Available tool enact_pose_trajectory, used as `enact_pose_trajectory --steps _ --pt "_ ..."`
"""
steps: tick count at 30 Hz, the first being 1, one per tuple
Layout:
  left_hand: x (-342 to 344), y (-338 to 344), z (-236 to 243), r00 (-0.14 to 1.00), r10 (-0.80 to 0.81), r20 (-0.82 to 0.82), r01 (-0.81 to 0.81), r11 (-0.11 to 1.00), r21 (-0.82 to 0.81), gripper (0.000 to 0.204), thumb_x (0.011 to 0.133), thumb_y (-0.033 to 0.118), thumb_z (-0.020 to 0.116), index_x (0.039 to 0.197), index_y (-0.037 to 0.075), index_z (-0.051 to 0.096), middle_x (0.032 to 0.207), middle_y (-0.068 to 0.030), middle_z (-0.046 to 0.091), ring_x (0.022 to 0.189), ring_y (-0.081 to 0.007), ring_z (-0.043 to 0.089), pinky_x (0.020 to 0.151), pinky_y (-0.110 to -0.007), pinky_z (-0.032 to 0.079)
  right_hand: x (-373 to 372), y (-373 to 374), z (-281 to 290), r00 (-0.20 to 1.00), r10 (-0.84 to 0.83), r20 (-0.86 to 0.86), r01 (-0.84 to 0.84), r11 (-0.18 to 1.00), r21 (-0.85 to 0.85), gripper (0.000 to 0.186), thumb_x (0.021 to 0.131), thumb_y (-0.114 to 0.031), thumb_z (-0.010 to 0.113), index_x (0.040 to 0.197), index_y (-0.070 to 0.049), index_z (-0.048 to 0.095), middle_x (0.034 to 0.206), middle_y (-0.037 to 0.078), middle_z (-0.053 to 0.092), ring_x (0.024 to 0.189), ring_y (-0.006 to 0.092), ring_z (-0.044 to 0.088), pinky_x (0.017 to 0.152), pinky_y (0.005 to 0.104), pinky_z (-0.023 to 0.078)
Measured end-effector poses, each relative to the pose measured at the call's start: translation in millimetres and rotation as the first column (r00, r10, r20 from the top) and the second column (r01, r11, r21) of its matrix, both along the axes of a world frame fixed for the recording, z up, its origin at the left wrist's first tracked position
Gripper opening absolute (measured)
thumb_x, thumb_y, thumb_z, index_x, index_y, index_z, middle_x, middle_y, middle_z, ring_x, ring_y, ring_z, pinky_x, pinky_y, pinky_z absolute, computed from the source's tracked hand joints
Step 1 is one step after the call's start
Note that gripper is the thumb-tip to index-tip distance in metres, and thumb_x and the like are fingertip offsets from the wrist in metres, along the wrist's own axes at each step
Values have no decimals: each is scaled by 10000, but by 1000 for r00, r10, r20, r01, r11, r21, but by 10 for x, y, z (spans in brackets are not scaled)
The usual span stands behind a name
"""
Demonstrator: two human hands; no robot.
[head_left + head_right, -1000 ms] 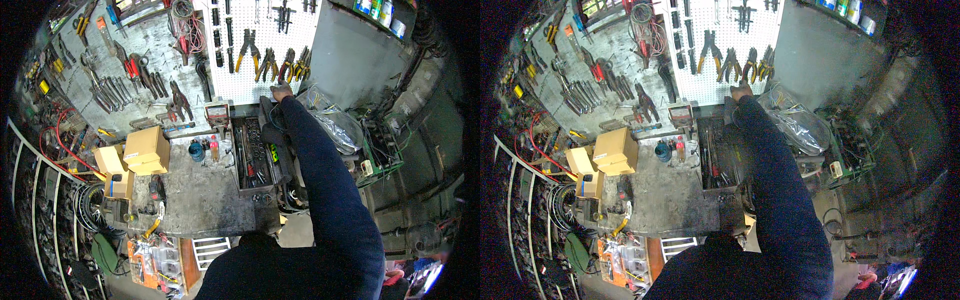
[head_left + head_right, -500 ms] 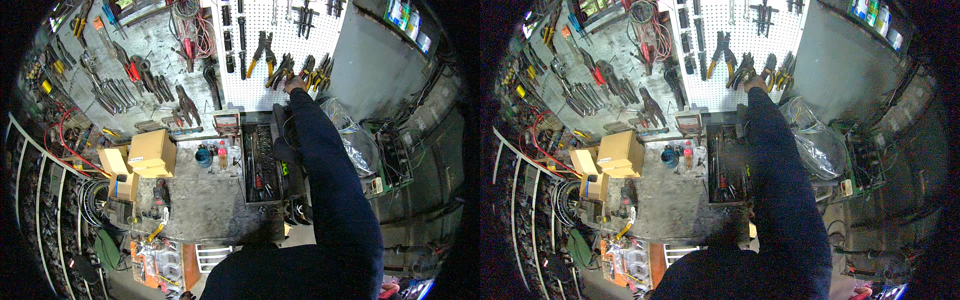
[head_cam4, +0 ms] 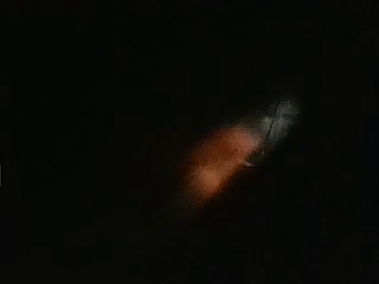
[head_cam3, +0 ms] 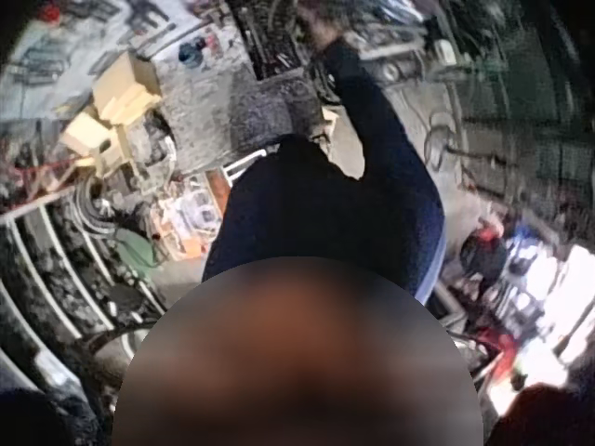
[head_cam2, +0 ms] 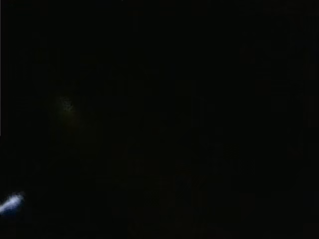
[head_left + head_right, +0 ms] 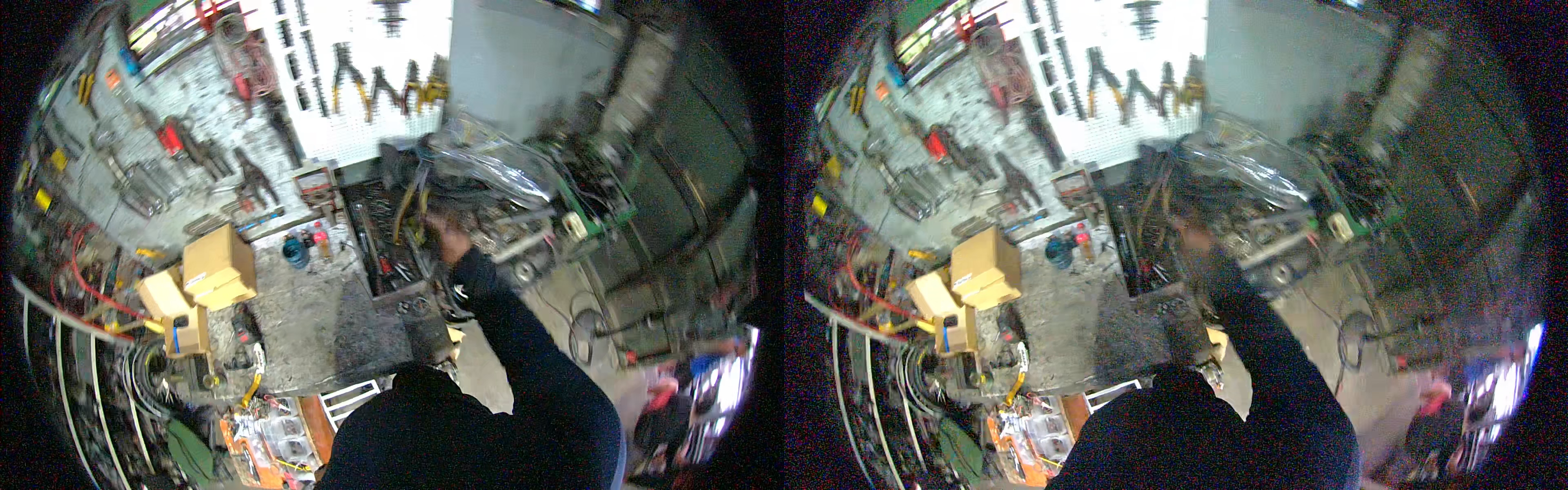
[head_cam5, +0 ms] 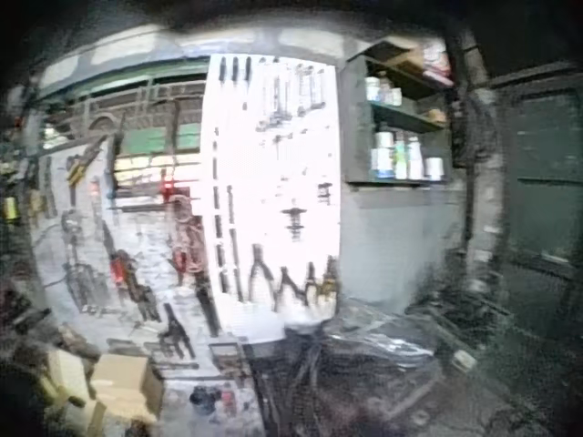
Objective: The person disassembles a mechanical component using a cordless impact driver, then grinds a cylindrical part on a bench grinder. They use pliers to remove a small ring from the part and place the components on the workbench.
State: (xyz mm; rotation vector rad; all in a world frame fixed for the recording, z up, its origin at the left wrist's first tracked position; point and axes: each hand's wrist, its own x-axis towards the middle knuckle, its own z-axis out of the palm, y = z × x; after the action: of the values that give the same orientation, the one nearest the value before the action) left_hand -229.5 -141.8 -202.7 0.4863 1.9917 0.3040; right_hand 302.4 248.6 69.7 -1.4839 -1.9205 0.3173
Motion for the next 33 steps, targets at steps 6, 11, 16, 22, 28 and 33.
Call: enact_pose_trajectory --steps 6,11,16,22,28,33 --pt "-31 951 -150 939 -338 59 330 936 121 451 886 413 631 1113 25 666 994 -187 682 815 -353 633 698 -483 495 -214 -3288 -1188 -552 -464 -693 -503 848 -167 502 963 -308 563 1399 -63 525 1355 225 587 1180 382 609 1010 528 481" --pt "258 1072 -204 785 -619 19 616 784 74 493 886 439 633 1141 19 666 1021 -200 687 847 -367 641 728 -494 503 -467 -5397 -1310 -315 -440 -841 -64 894 -443 554 928 -220 625 1426 -39 464 1391 211 555 1207 338 605 980 494 514" --pt "797 1071 -276 325 -939 -114 941 333 -57 535 886 465 635 1169 12 667 1049 -212 692 880 -382 649 757 -505 510 -593 -6832 -1213 -844 -129 -521 228 793 -565 484 880 -207 468 1331 -51 549 1280 212 632 1145 345 636 935 524 513" --pt "2417 1229 -505 -733 -565 -378 679 -640 -360 586 886 496 637 1203 4 668 1082 -227 697 920 -399 659 793 -518 520 -1106 -8601 -1175 -704 305 -641 637 669 -382 481 838 -188 521 1301 -65 558 1215 207 663 950 322 680 769 463 555" --pt "4811 -373 -697 -534 -760 -369 814 -581 18 554 867 378 720 1154 -90 659 1010 -189 729 815 -354 664 753 -487 526 -1514 -10135 -1564 -793 266 -548 609 383 -694 214 978 -234 604 1158 -118 585 1010 73 685 819 214 664 681 379 537" --pt "6335 -2837 -37 -677 -735 31 665 -594 453 305 870 122 713 1095 -70 637 982 -128 706 842 -184 645 732 -338 533 -1699 -11231 -1120 -656 326 -681 728 34 -684 217 970 -209 647 1147 -103 580 920 55 658 757 194 633 671 366 524"
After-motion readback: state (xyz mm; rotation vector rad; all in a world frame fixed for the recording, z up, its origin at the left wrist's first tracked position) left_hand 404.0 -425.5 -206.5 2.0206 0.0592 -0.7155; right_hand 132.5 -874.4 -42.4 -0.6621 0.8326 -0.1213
